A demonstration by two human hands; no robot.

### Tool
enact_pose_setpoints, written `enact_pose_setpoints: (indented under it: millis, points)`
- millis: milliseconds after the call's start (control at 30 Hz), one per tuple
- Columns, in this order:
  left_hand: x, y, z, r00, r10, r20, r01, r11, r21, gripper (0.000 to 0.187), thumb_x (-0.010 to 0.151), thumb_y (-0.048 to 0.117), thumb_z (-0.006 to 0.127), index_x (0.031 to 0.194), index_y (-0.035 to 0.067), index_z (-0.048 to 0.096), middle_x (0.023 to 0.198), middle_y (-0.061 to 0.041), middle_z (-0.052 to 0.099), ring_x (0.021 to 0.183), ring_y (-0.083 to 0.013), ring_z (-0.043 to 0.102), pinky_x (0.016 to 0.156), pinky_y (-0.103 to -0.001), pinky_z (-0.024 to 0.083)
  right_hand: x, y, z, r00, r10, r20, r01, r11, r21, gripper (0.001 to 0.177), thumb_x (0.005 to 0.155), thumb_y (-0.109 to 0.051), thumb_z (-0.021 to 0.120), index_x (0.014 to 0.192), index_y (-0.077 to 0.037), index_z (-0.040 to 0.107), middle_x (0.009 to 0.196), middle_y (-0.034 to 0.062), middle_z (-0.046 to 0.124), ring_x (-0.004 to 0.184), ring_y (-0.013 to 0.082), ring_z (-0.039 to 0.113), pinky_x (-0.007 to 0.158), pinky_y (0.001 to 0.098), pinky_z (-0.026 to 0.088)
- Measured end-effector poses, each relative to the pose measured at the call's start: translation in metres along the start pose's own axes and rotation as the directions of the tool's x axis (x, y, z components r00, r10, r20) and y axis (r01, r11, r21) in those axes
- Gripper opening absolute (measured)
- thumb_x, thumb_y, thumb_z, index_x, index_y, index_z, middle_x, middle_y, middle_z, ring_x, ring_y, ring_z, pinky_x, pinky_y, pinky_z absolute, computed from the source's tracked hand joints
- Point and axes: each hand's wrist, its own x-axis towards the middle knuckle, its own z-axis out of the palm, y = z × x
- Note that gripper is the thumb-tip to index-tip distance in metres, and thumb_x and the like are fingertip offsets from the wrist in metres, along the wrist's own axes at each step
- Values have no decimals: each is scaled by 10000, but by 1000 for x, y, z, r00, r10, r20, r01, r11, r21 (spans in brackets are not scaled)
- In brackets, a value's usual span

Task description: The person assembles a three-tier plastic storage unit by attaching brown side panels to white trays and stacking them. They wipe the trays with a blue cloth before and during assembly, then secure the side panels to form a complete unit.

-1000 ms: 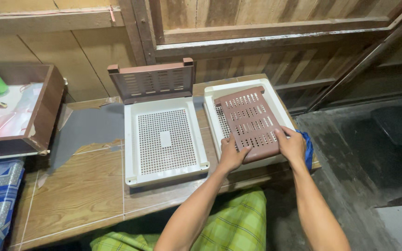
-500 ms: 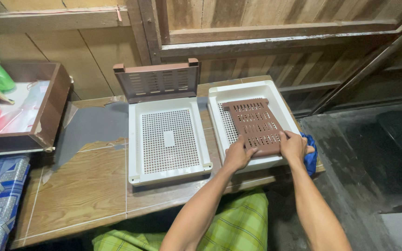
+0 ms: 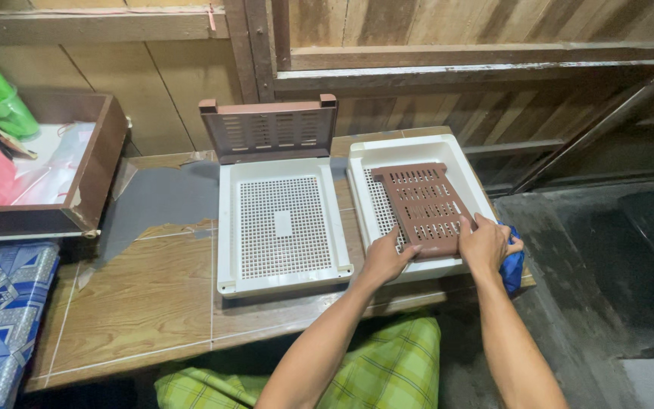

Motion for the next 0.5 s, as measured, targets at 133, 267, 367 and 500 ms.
enact_pose_setpoints:
  millis: [133,267,367,500]
  points:
    - [-22,-19,-23,979,67,-190,-70,998,-7,710,938,451,713,1375,-83,547,1276,-309,641,1195,-447,610,1032,-498,465,-23,-32,-13,965,-187,-182,199,979,47,483,970,-383,687,1311,-41,690,1366,142,681,1282,345,518,1069,569,217]
    - [-64,-44,-76,955,88,-285,-50,989,138,647,946,433,674,1364,-49,567,1287,-257,655,1221,-398,590,1077,-501,409,-65,-92,-16,929,-325,-178,362,897,252,488,986,-329,667,1384,-50,641,1405,146,638,1354,299,491,1159,520,199]
    - [-96,-60,-110,971,86,-222,-4,939,343,665,893,431,724,1335,-42,570,1248,-240,648,1194,-380,570,1088,-583,309,-98,-140,-9,873,-474,-111,478,790,384,444,963,-303,675,1334,-61,650,1346,139,665,1268,279,559,1130,489,298]
    - [-126,-83,-134,999,-27,-18,32,856,516,644,785,353,784,1279,-7,580,1124,-172,670,1165,-347,572,1180,-634,194,-119,-197,19,852,-523,33,420,719,554,480,911,-270,701,1318,-24,640,1264,193,673,1157,375,622,1010,438,486]
